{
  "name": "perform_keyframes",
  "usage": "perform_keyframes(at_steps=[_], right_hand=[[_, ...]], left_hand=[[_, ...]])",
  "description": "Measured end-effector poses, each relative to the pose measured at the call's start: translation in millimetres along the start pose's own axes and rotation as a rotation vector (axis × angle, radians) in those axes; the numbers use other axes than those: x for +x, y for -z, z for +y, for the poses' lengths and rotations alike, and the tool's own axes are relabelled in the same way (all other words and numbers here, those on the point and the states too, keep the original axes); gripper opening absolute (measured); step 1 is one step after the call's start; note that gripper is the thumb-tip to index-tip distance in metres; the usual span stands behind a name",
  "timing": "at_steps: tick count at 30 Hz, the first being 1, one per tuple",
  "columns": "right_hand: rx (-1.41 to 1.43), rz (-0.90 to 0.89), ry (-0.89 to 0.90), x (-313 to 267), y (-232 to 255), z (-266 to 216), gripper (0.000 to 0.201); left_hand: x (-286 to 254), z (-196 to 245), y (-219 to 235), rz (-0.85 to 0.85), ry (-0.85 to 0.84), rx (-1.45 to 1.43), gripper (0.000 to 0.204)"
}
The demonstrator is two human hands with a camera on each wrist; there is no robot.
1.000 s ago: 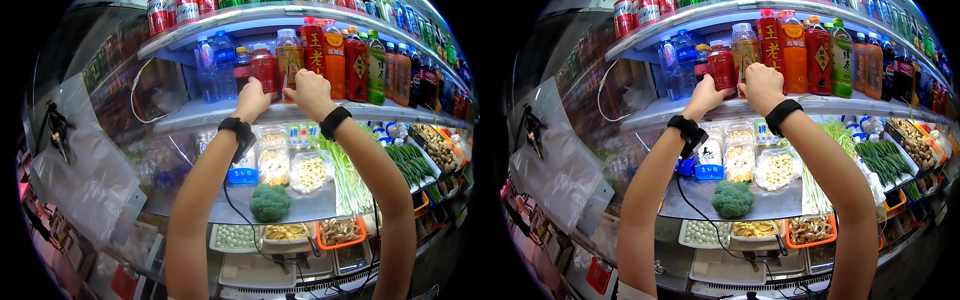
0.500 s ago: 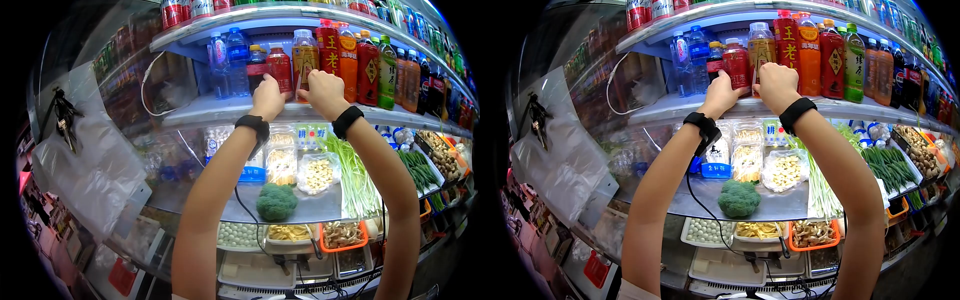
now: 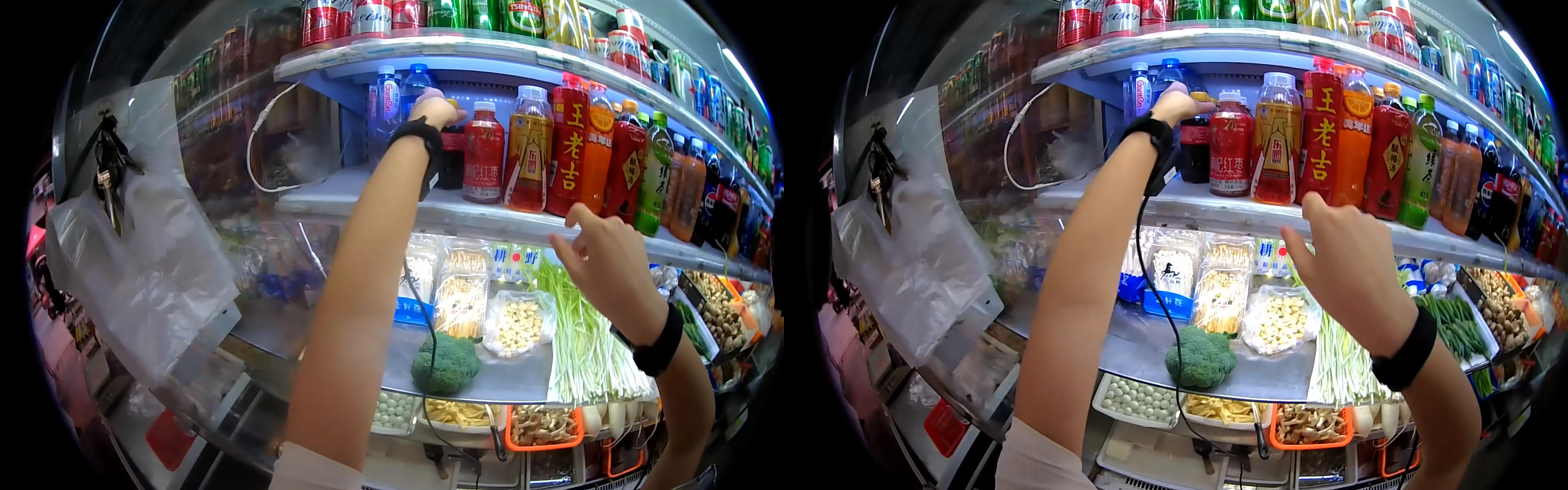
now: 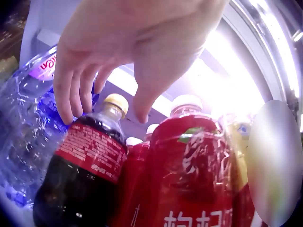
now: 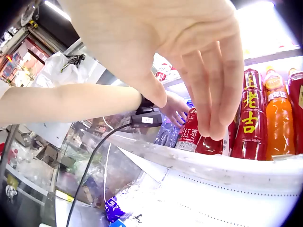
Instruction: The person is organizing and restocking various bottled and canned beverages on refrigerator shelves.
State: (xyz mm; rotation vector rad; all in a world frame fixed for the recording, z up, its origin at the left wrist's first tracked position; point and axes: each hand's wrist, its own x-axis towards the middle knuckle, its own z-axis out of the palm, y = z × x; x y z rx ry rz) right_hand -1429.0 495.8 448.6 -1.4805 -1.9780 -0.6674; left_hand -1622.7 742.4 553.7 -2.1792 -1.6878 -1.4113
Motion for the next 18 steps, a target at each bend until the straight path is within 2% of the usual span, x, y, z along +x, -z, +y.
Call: perform_keyframes(at_steps=[2, 4, 10, 12, 14, 16, 18], right_hand=[[-0.026, 0.006, 0.011, -7, -4, 8, 0.024], [-0.043, 0.002, 0.004, -11, -7, 18, 0.024], [-0.087, -0.077, -0.080, -16, -15, 35, 0.025], [-0.106, -0.079, -0.060, -20, -18, 43, 0.026], [-0.108, -0.106, -0.061, -22, -16, 46, 0.026], [-0.074, -0.127, -0.061, -19, -14, 45, 0.026], [-0.048, -0.121, -0.047, -15, -14, 41, 0.025]], left_hand=[[-9, 19, 1, -0.029, 0.147, 0.144, 0.067], [-14, 24, -9, 0.137, 0.186, 0.212, 0.061], [6, 7, 8, 0.074, 0.033, 0.234, 0.055], [19, 2, 15, -0.138, 0.068, 0.062, 0.057], [23, -3, 9, -0.079, 0.039, 0.089, 0.056], [20, -5, 6, 0.051, -0.131, 0.242, 0.044], [13, 1, 3, 0.096, -0.100, 0.308, 0.047]])
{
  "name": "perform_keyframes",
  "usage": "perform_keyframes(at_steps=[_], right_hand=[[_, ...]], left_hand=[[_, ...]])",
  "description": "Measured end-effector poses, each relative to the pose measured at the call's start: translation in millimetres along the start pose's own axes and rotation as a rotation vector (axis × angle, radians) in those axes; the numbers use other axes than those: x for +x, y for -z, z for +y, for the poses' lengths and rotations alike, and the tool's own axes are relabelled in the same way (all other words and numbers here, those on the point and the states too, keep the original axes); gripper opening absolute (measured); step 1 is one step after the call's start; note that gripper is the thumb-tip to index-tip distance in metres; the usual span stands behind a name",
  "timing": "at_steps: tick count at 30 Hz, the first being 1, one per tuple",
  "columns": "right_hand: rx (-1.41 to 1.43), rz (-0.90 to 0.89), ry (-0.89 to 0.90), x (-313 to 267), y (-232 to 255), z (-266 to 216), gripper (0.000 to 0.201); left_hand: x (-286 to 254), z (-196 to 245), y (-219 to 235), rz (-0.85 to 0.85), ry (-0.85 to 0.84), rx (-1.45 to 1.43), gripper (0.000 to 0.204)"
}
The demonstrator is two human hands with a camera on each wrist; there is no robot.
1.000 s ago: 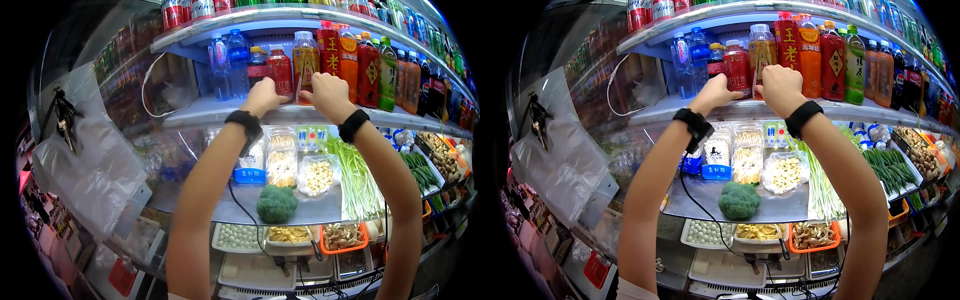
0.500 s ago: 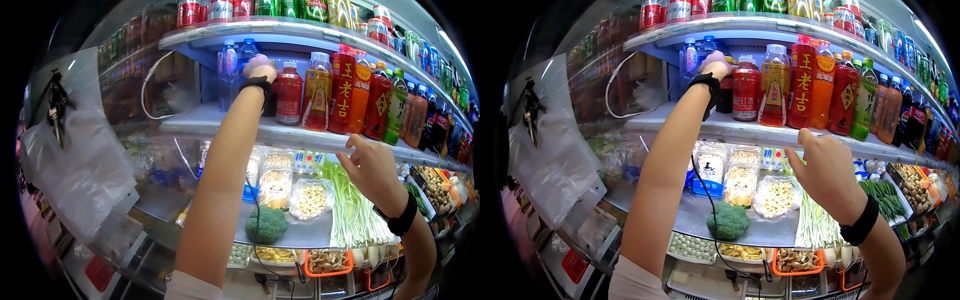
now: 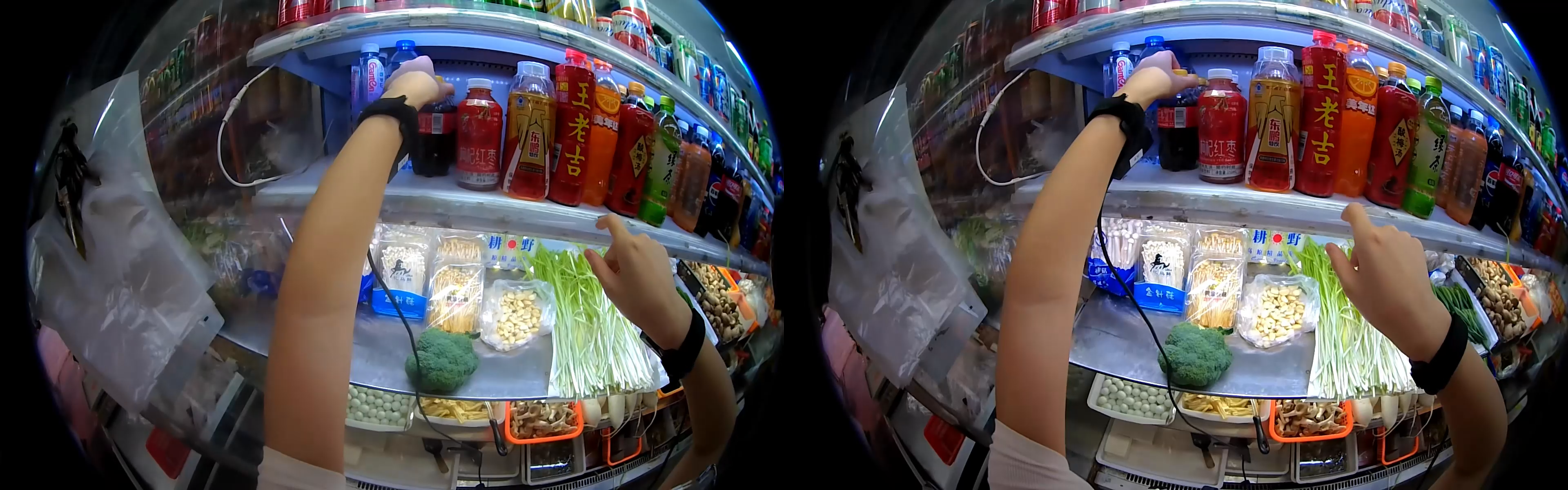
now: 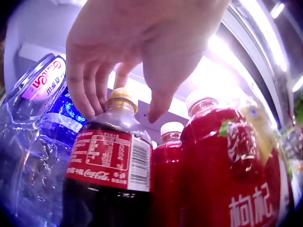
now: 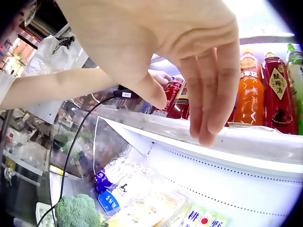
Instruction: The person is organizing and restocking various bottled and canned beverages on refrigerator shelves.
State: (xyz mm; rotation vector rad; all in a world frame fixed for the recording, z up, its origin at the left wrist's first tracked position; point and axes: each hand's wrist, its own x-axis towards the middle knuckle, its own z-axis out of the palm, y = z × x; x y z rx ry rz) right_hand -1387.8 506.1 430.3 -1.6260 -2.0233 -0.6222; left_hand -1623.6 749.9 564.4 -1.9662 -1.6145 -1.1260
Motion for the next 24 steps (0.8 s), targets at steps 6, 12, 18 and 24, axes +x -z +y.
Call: perform_keyframes(at_steps=[6, 12, 18, 24], right_hand=[[-0.017, 0.013, 0.077, 5, 0, -15, 0.023], [0.014, 0.015, 0.048, 7, -2, -15, 0.022], [0.026, -0.015, 0.057, 2, -3, -16, 0.019], [0.015, 0.007, 0.045, -3, -3, -5, 0.018]], left_hand=[[-4, 7, 10, -0.071, -0.044, -0.100, 0.040], [-1, 7, -3, 0.011, -0.057, -0.125, 0.045], [-7, 7, -9, 0.046, -0.036, 0.021, 0.042], [1, -6, -16, 0.018, -0.225, -0.211, 0.033]])
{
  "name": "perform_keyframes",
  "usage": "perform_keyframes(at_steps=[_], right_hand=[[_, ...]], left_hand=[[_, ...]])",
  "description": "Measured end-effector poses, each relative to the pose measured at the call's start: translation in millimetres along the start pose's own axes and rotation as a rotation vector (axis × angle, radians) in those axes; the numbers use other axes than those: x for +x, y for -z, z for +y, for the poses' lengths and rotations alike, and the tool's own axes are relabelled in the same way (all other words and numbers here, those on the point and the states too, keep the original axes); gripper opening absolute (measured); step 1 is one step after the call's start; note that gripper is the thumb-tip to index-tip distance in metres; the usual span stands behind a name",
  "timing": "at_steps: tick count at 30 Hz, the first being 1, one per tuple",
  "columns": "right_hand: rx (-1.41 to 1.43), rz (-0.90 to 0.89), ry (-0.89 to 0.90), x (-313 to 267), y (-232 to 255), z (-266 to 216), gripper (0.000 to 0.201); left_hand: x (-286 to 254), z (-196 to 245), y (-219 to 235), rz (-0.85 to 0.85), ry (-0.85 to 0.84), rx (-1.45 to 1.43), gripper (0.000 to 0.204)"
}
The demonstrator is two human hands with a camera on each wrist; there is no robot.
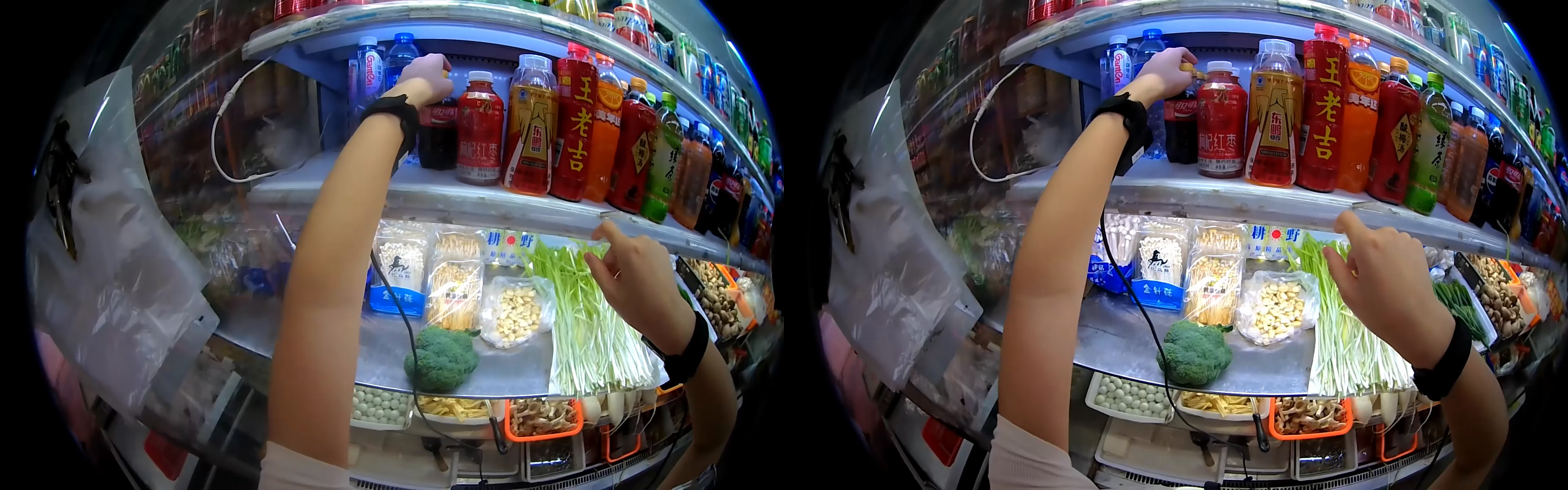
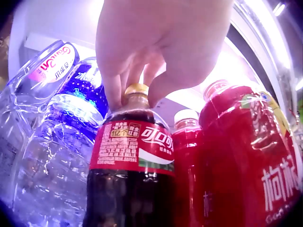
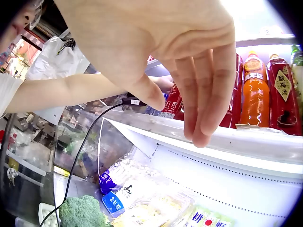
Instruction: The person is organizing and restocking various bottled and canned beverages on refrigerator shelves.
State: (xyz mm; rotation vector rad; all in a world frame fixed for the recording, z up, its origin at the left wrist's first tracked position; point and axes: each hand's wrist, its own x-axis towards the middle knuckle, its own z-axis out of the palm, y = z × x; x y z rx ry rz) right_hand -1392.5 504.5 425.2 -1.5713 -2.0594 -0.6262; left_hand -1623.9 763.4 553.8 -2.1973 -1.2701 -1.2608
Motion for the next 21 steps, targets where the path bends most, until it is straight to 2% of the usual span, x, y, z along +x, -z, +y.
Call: perform_keyframes(at_steps=[2, 5, 6, 10, 15, 18, 20, 21], right_hand=[[0.006, 0.014, 0.010, -1, -1, -1, 0.018], [0.008, 0.031, 0.036, -3, -3, -1, 0.017], [0.008, 0.032, 0.054, -3, -5, -1, 0.017], [-0.005, -0.016, 0.058, -7, -7, -10, 0.017], [0.017, -0.040, 0.078, -15, -13, -10, 0.018], [-0.011, -0.057, 0.075, -18, -16, -6, 0.018], [-0.028, -0.064, 0.076, -19, -17, -6, 0.019], [-0.026, -0.086, 0.050, -20, -14, -7, 0.019]], left_hand=[[-3, -2, -1, -0.019, -0.021, -0.026, 0.035], [-23, 11, 2, 0.119, -0.016, 0.230, 0.039], [-24, 14, 3, 0.133, 0.042, 0.298, 0.044], [-15, 18, 7, 0.058, 0.180, 0.240, 0.033], [-19, 15, 12, 0.062, 0.131, 0.189, 0.030], [-12, -2, 6, 0.068, 0.074, 0.141, 0.030], [-9, -19, 8, 0.200, -0.139, -0.057, 0.028], [-7, -27, 14, 0.252, -0.131, -0.238, 0.028]])
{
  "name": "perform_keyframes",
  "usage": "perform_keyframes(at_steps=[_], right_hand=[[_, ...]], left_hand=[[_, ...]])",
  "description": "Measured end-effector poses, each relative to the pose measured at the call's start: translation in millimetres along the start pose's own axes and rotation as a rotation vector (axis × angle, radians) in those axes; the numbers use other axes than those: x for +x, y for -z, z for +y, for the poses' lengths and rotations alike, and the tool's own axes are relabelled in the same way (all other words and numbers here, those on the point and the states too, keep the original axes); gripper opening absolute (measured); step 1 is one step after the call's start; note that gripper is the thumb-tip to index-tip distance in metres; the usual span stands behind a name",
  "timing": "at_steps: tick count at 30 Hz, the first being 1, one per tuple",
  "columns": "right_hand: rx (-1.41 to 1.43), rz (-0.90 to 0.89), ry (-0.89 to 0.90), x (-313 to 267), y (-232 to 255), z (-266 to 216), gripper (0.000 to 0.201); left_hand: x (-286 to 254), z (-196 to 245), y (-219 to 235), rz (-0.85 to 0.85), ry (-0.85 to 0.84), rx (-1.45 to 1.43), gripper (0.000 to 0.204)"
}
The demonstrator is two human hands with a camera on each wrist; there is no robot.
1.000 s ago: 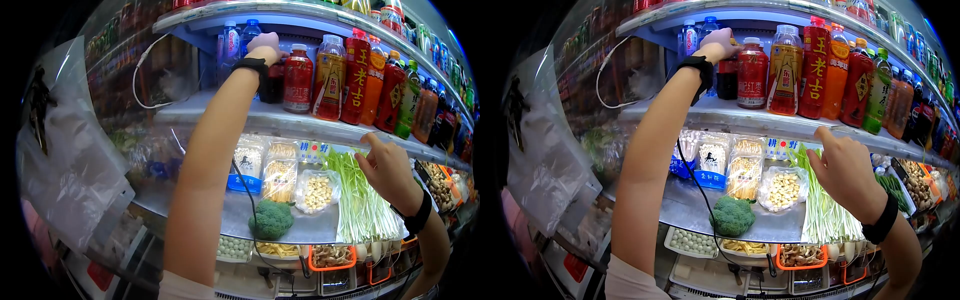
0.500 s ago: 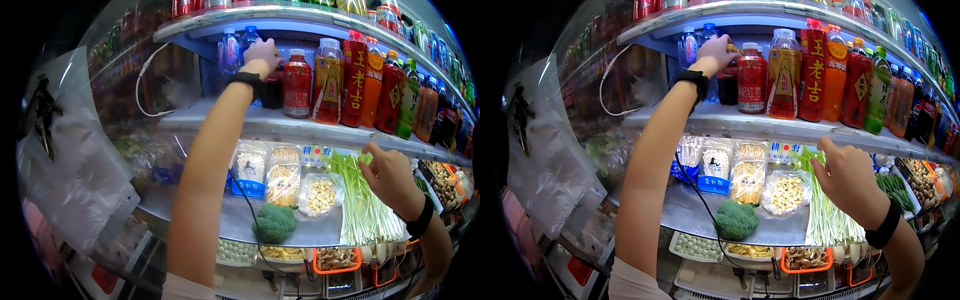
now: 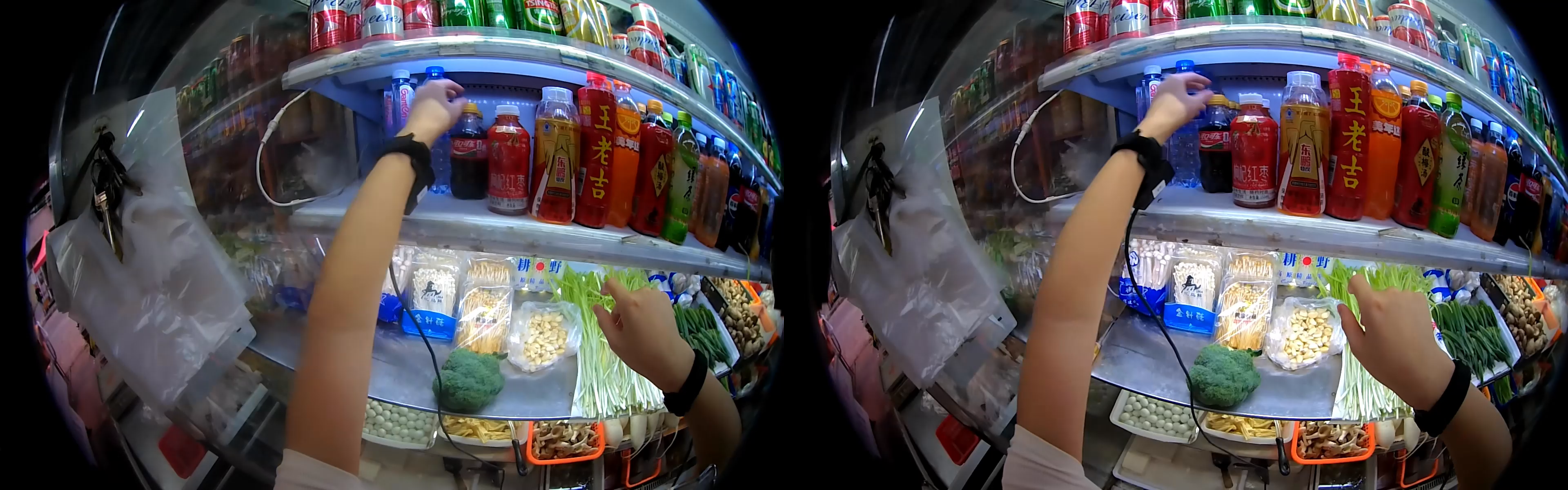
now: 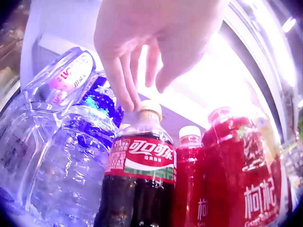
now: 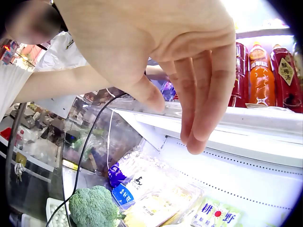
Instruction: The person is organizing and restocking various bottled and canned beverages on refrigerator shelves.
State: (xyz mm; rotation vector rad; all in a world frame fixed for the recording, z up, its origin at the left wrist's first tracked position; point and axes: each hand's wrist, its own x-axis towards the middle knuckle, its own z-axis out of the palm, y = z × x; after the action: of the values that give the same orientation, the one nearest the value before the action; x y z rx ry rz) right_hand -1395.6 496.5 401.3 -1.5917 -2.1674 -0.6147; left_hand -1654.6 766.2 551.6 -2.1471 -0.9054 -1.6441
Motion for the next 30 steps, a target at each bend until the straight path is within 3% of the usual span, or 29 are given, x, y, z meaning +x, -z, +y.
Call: perform_keyframes(at_steps=[2, 3, 5, 6, 8, 9, 11, 12, 16, 19, 23, 24, 26, 27, 28, 29, 30], right_hand=[[0.009, -0.023, -0.037, -2, 2, 1, 0.019], [0.005, -0.016, -0.033, -2, 2, 3, 0.019], [0.005, -0.015, -0.024, -3, 0, 5, 0.018], [0.000, 0.010, -0.017, -3, -1, 6, 0.018], [-0.005, 0.044, -0.017, -4, -2, 5, 0.018], [0.010, 0.041, -0.021, -5, -2, 4, 0.018], [0.015, 0.038, -0.030, -8, 1, 2, 0.017], [0.011, 0.040, -0.023, -9, 2, 2, 0.017], [-0.034, 0.024, -0.042, -10, 5, 5, 0.016], [-0.014, 0.021, -0.075, -11, 7, 6, 0.015], [-0.019, 0.040, -0.062, -13, 4, 7, 0.015], [-0.012, 0.046, -0.064, -13, 4, 8, 0.015], [0.010, 0.088, -0.053, -16, 1, 8, 0.016], [0.030, 0.099, -0.050, -17, 4, 6, 0.016], [0.033, 0.103, -0.045, -19, 4, 6, 0.017], [0.033, 0.109, -0.036, -20, 6, 4, 0.016], [0.056, 0.111, -0.022, -20, 9, 2, 0.014]], left_hand=[[1, -1, 19, 0.207, 0.196, 0.013, 0.024], [-3, 0, 29, 0.226, 0.355, 0.168, 0.037], [-5, 9, 33, 0.080, 0.721, 0.505, 0.075], [-2, -2, 32, 0.078, 0.722, 0.508, 0.075], [9, -43, 30, -0.276, 0.826, 0.374, 0.106], [6, -56, 33, -0.260, 0.756, 0.309, 0.113], [-3, -66, 39, -0.236, 0.661, 0.235, 0.105], [-3, -70, 44, -0.269, 0.644, 0.152, 0.090], [-3, -60, 58, -0.384, 0.641, 0.041, 0.068], [-4, -71, 64, -0.427, 0.565, 0.037, 0.064], [-10, -65, 61, -0.440, 0.539, 0.069, 0.063], [-6, -63, 59, -0.504, 0.594, 0.174, 0.066], [-4, -57, 54, -0.594, 0.401, 0.680, 0.070], [-2, -45, 57, -0.675, 0.349, 0.798, 0.067], [-5, -26, 61, -0.682, 0.266, 0.825, 0.063], [14, -55, 56, -0.704, 0.342, 0.678, 0.067], [-4, -10, 70, -0.574, 0.422, 0.519, 0.062]])
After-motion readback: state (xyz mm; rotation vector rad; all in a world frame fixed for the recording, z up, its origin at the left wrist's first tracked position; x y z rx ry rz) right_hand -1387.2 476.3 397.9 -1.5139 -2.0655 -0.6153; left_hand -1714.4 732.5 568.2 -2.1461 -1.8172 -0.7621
